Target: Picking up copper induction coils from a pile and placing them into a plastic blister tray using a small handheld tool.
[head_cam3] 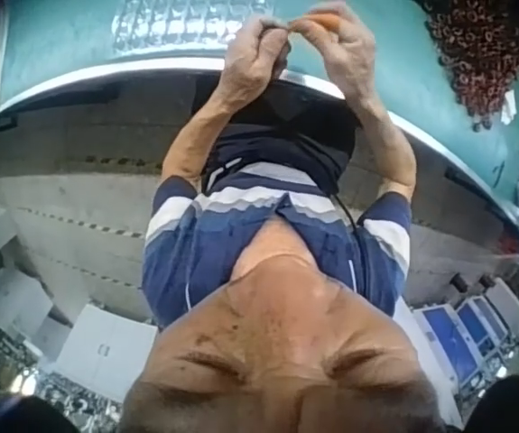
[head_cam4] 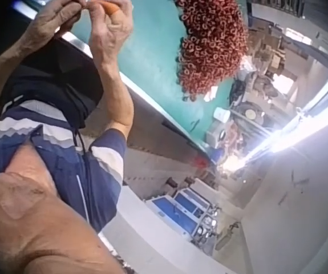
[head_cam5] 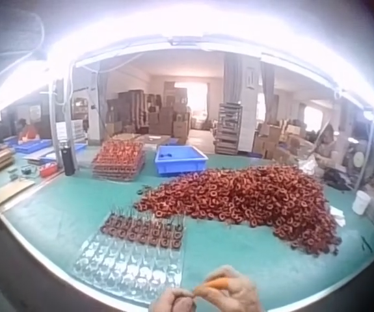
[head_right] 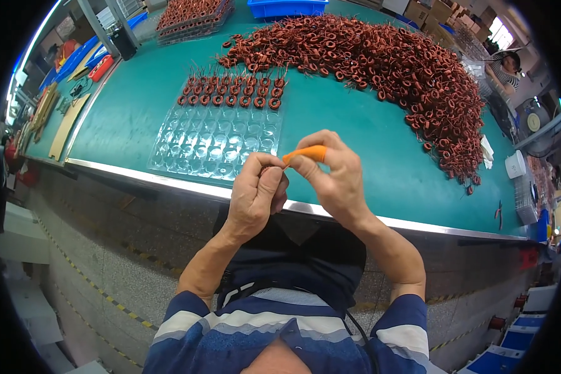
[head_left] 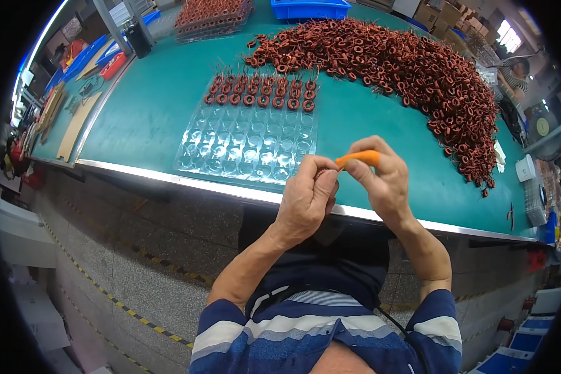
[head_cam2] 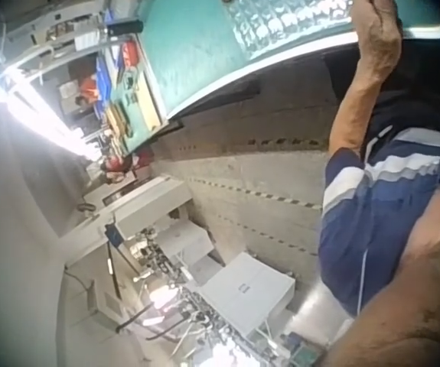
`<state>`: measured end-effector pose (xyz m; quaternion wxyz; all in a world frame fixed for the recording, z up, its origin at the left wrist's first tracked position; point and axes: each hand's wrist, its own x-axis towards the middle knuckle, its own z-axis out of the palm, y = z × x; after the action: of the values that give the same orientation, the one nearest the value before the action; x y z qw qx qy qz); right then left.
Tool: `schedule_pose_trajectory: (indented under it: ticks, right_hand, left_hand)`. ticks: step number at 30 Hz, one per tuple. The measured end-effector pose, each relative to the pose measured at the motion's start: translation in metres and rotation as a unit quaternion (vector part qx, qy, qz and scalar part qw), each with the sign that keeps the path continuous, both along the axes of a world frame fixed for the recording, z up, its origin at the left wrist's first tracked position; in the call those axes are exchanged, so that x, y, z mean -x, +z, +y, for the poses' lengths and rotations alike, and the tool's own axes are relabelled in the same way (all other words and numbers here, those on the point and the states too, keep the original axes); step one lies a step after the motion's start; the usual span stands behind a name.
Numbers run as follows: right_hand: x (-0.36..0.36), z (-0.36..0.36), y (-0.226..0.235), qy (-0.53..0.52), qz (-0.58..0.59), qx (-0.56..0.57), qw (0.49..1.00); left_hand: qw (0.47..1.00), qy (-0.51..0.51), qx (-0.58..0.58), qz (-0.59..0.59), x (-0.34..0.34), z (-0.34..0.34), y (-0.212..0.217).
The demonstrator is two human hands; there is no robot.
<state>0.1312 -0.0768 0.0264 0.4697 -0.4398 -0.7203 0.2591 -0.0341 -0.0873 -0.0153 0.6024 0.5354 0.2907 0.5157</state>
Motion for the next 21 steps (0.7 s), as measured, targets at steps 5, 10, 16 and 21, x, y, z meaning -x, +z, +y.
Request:
schedule_pose_trajectory:
  ticks: [5,10,16,21]
  right_hand:
    - [0.001,0.012,-0.022,0.081,0.263,0.214,0.937]
    - [0.016,-0.001,-0.021,-0.047,-0.085,-0.216,0.972]
    - [0.011,0.011,-0.028,0.010,0.114,0.065,0.991]
    - [-0.004,0.013,-0.039,0.066,0.300,0.241,0.921]
  left_hand:
    - [0.999,0.006,0.032,-0.030,-0.003,0.004,-0.001]
    - [0.999,0.007,0.043,0.013,0.004,0.007,-0.005]
    - [0.997,-0.015,0.044,-0.067,0.007,0.003,-0.009]
    - [0.993,-0.024,0.079,-0.082,0.017,0.011,-0.017]
